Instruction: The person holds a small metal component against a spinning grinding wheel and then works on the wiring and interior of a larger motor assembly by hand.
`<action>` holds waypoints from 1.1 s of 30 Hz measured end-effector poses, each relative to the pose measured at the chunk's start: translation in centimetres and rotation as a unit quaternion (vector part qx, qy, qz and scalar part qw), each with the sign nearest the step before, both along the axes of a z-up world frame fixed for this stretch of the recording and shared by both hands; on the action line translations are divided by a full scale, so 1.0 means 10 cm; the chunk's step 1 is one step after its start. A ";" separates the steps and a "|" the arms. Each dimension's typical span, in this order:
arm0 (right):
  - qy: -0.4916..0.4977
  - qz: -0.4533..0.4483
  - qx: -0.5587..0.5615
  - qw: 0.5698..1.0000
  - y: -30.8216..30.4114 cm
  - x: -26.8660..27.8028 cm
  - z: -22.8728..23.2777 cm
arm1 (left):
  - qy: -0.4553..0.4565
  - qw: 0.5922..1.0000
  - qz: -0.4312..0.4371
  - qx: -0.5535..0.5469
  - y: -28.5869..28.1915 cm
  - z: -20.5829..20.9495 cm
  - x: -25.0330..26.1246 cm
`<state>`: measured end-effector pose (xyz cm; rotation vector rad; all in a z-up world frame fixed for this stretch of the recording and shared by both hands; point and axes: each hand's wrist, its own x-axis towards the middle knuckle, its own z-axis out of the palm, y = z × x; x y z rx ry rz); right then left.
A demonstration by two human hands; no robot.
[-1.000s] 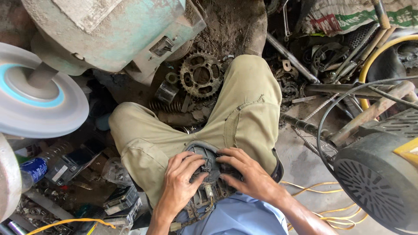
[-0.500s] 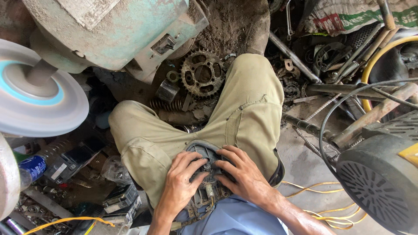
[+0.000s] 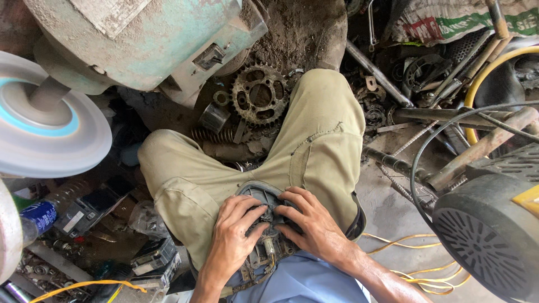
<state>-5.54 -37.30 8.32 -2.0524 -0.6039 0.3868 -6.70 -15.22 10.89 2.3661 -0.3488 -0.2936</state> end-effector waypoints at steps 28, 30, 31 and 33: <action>-0.070 0.007 -0.076 0.995 0.07 0.00 0.01 | 0.091 0.995 -0.015 0.028 0.11 0.03 -0.07; -0.074 0.024 -0.092 0.993 0.07 -0.01 -0.01 | 0.093 0.995 -0.021 0.027 0.11 0.04 -0.07; -0.074 0.025 -0.092 0.993 0.07 0.00 -0.01 | 0.093 0.995 -0.020 0.027 0.12 0.05 -0.07; -0.079 0.035 -0.098 0.991 0.07 0.02 -0.01 | 0.088 0.995 -0.028 0.029 0.12 0.07 -0.06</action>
